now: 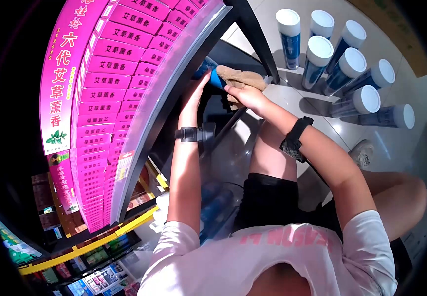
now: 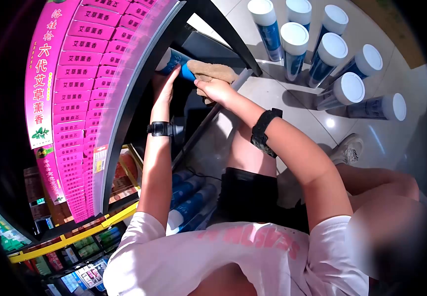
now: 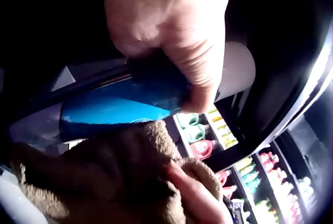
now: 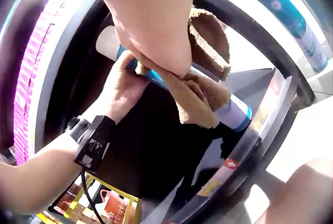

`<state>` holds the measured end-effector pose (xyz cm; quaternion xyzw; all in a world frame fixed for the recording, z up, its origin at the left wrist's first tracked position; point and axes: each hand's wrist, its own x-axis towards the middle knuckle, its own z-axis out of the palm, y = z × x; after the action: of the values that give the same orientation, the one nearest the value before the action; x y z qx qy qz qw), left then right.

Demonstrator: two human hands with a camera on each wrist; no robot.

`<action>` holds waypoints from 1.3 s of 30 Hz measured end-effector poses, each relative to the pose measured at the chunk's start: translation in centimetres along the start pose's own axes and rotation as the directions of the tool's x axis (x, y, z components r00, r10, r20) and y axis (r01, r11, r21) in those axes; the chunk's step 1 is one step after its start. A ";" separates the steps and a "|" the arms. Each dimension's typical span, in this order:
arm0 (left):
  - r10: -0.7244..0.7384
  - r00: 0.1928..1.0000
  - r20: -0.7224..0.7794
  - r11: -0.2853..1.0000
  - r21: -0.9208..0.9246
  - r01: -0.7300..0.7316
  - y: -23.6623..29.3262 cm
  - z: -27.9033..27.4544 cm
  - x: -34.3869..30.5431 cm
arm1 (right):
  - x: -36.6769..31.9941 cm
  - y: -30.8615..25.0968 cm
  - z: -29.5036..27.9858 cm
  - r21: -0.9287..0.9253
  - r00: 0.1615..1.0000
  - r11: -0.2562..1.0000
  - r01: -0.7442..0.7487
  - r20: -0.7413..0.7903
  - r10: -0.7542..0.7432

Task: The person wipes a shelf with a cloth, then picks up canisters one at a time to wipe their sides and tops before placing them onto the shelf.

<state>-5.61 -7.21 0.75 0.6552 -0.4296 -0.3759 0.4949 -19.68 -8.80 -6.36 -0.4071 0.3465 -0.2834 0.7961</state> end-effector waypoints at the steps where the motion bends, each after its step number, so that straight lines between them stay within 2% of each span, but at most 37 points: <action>1: 0.005 1.000 0.005 1.000 -0.007 -0.005 -0.3 0.0 0.0 | 0.3 0.1 0.0 0.006 0.999 1.000 -0.026 0.021 0.026; 2: 0.008 1.000 0.021 0.995 -0.100 -0.006 -0.7 0.1 -0.2 | 0.5 0.4 0.0 0.013 0.998 0.998 -0.053 0.045 0.053; 3: 0.012 0.999 0.035 0.982 -0.190 -0.005 0.1 0.8 -0.8 | 1.0 0.9 0.2 0.028 0.999 0.999 0.037 0.030 -0.038; 4: -0.101 0.989 0.105 0.929 -0.345 0.132 0.9 1.6 -1.8 | 1.5 1.2 0.1 -0.094 0.999 0.994 0.050 0.018 -0.049; 6: 0.119 0.992 -0.035 0.972 -0.201 -0.124 0.2 2.3 -1.6 | 2.0 1.9 0.7 -0.001 0.956 0.956 0.292 -0.013 -0.292; 7: 0.240 0.963 -0.122 0.968 -0.051 -0.248 -1.3 2.1 -0.6 | 2.3 2.1 0.5 0.014 0.957 0.957 0.290 -0.013 -0.290; 8: 0.238 0.964 -0.123 0.970 -0.018 -0.242 -1.5 2.3 -0.4 | 2.5 2.1 0.2 -0.098 0.927 0.924 0.370 -0.018 -0.374; 9: 0.195 0.979 -0.060 0.980 -0.030 -0.197 -1.6 2.0 -0.4 | 2.6 2.2 -0.2 -0.210 0.891 0.872 0.442 -0.011 -0.454; 10: 0.151 0.988 0.003 0.988 -0.041 -0.151 -1.6 1.6 -0.4 | 2.6 2.2 -0.8 -0.199 0.893 0.876 0.439 -0.010 -0.450; 11: 0.148 0.989 0.001 0.989 -0.032 -0.148 -1.8 1.4 -0.2 | 2.1 1.2 -1.4 -0.273 0.941 0.901 0.338 0.059 -0.334; 14: 0.141 0.988 -0.057 0.988 0.077 -0.137 -2.7 0.7 0.7 | 2.8 1.5 -2.0 -0.338 0.969 0.908 0.247 0.115 -0.221; 16: 0.197 0.976 -0.092 0.967 0.181 -0.178 -3.3 0.2 1.4 | 2.2 1.0 -2.2 -0.516 0.996 0.856 0.015 0.087 0.035; 17: 0.253 0.962 -0.099 0.965 0.104 -0.243 -3.7 0.3 1.8 | 2.4 1.8 -1.8 -0.473 0.997 0.877 0.078 0.054 -0.060; 18: 0.250 0.963 -0.099 0.965 0.100 -0.240 -4.0 0.3 2.2 | 2.3 2.4 -2.2 -0.476 0.997 0.876 0.075 0.052 -0.057; 20: 0.256 0.943 -0.213 0.967 0.056 -0.249 -4.2 0.6 2.8 | 0.8 2.9 -2.6 -0.320 0.995 0.947 0.032 0.104 0.002; 22: 0.254 0.946 -0.199 0.966 0.013 -0.257 -4.3 0.9 2.7 | 0.1 3.5 -2.6 -0.320 0.997 0.947 0.030 0.081 -0.004; 24: 0.266 0.951 -0.161 0.960 0.135 -0.245 -4.5 0.8 2.7 | -0.5 3.6 -2.6 -0.326 0.994 0.943 -0.073 0.058 0.097; 25: 0.272 0.952 -0.139 0.950 0.197 -0.243 -4.6 0.8 2.8 | -0.9 3.5 -2.8 -0.449 0.993 0.887 -0.105 0.007 0.121; 26: 0.273 0.951 -0.143 0.951 0.192 -0.244 -4.7 0.8 3.0 | -1.6 2.8 -3.1 -0.455 0.993 0.884 -0.105 0.006 0.121; 28: 0.339 0.917 -0.211 0.936 0.175 -0.305 -4.7 0.9 3.7 | -2.7 1.9 -3.8 -0.488 0.952 0.846 -0.214 0.088 0.292; 29: 0.435 0.880 -0.190 0.891 0.232 -0.390 -4.8 0.9 4.3 | -2.9 2.9 -4.3 -0.493 0.953 0.844 -0.212 0.086 0.290; 30: 0.438 0.878 -0.193 0.890 0.230 -0.394 -4.4 0.8 4.8 | -2.9 4.3 -4.7 -0.419 0.987 0.906 -0.054 0.112 0.111; 31: 0.376 0.911 -0.171 0.915 0.223 -0.336 -3.9 0.5 5.3 | -2.6 5.7 -5.1 -0.337 0.989 0.935 0.111 0.126 -0.072; 32: 0.313 0.938 -0.147 0.935 0.221 -0.277 -3.4 0.5 5.7 | -2.6 5.1 -5.1 -0.335 0.989 0.935 0.114 0.130 -0.074; 33: 0.301 0.944 -0.136 0.949 0.141 -0.282 -2.9 0.6 6.0 | -2.4 4.4 -5.1 -0.342 0.993 0.936 0.087 0.101 -0.056; 35: 0.306 0.944 -0.122 0.948 0.129 -0.291 -2.2 1.1 6.5 | -1.4 3.1 -4.7 -0.325 0.996 0.943 0.069 0.073 -0.048; 36: 0.306 0.945 -0.114 0.950 0.109 -0.294 -2.2 1.1 6.8 | -0.5 2.5 -4.2 -0.429 1.000 0.903 0.014 0.010 -0.011; 37: 0.400 0.909 -0.118 0.905 0.208 -0.371 -2.5 0.9 7.4 | 0.6 1.8 -3.8 -0.521 0.998 0.852 -0.048 -0.056 0.022; 38: 0.399 0.911 -0.103 0.901 0.226 -0.370 -2.8 0.9 7.8 | 2.3 1.0 -3.8 -0.529 0.998 0.849 0.007 0.057 0.028; 39: 0.381 0.915 -0.136 0.922 0.128 -0.365 -3.0 1.0 8.2 | 4.0 0.1 -3.7 -0.531 0.985 0.845 0.065 0.170 0.031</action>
<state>-3.09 -14.82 -2.94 0.6128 -0.5241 -0.1993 0.5568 -20.10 -13.34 -9.33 -0.6385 0.3382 -0.1465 0.6757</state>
